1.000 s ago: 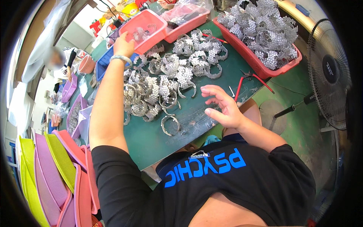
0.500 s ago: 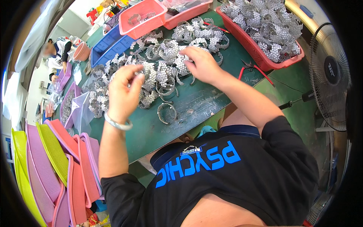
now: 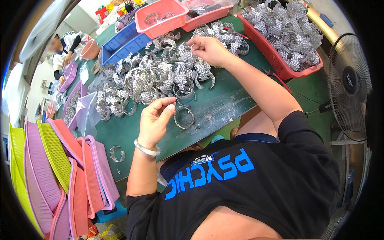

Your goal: The person assembles silver-colored metal components by hand, picking them up from a pile on the table and fitting pieces together before placing them back onto the table.

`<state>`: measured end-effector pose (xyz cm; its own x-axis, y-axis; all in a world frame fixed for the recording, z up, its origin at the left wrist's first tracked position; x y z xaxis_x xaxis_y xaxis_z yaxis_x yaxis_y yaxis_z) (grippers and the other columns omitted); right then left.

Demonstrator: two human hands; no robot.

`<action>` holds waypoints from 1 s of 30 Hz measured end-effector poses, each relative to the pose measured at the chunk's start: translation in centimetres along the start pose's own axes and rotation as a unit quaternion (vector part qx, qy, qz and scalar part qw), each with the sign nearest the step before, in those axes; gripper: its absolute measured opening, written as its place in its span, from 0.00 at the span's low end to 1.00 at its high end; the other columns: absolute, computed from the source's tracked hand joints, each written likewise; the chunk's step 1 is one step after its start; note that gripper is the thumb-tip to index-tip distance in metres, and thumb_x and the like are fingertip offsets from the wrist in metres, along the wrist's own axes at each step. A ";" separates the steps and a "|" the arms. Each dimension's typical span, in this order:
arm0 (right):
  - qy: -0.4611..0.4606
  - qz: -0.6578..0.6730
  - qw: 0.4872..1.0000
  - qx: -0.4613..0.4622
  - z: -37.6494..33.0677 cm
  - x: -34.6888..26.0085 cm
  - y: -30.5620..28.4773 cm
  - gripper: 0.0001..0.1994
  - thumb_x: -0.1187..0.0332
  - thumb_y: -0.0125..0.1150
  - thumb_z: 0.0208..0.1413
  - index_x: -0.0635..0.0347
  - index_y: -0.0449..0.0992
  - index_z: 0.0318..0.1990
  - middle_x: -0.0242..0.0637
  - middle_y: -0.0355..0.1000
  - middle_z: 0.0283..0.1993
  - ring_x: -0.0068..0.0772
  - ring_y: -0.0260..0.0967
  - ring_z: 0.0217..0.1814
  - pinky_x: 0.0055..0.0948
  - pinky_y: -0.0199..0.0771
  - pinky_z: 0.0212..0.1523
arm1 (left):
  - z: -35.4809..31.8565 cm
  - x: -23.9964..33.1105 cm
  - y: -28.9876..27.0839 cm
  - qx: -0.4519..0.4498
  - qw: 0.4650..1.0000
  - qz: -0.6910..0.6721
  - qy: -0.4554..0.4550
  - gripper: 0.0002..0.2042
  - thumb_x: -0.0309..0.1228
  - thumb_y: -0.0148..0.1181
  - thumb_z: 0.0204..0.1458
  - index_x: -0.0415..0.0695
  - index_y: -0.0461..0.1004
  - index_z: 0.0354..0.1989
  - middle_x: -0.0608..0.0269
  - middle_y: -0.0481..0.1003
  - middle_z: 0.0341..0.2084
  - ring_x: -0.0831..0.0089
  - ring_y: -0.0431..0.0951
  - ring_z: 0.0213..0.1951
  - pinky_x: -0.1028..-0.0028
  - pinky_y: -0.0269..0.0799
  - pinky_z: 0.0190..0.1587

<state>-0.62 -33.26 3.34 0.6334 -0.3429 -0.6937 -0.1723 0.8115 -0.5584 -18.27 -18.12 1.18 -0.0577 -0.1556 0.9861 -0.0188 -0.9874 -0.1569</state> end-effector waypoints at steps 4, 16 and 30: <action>0.026 0.009 0.999 0.020 0.5 1.1 -0.3 0.13 0.77 0.56 0.46 0.63 0.71 0.42 0.31 0.71 0.29 0.18 0.67 0.31 0.19 0.68 0.35 | -0.1 -0.9 1.0 -0.022 1.000 -0.011 -0.002 0.11 0.25 0.52 0.51 0.37 0.71 0.42 0.63 0.74 0.33 0.80 0.72 0.31 0.81 0.67 0.35; 0.054 0.408 0.907 -0.089 -2.0 -4.8 1.4 0.15 0.79 0.56 0.46 0.63 0.69 0.45 0.27 0.69 0.33 0.15 0.66 0.36 0.17 0.68 0.39 | 0.4 -0.1 0.9 0.013 0.989 -0.149 -0.011 0.14 0.28 0.46 0.55 0.36 0.65 0.48 0.59 0.73 0.35 0.77 0.72 0.30 0.79 0.68 0.34; 0.027 0.532 0.839 -0.112 -7.1 -7.5 3.0 0.25 0.77 0.56 0.47 0.62 0.59 0.55 0.39 0.65 0.50 0.24 0.63 0.48 0.25 0.66 0.46 | -0.4 1.0 3.1 0.066 0.898 -0.433 0.044 0.03 0.25 0.53 0.51 0.42 0.71 0.33 0.62 0.74 0.27 0.76 0.74 0.28 0.77 0.71 0.31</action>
<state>-11.25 -31.58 3.67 -0.0032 0.4923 -0.8704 -0.7598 0.5647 0.3221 -18.77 -21.31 1.63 -0.1570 0.6699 0.7256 0.0243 -0.7319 0.6810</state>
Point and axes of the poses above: each hand's wrist, its own z-axis towards the middle knuckle, its own y-axis out of the palm, x = y × z, the point moved 9 cm from there along z, towards the middle knuckle
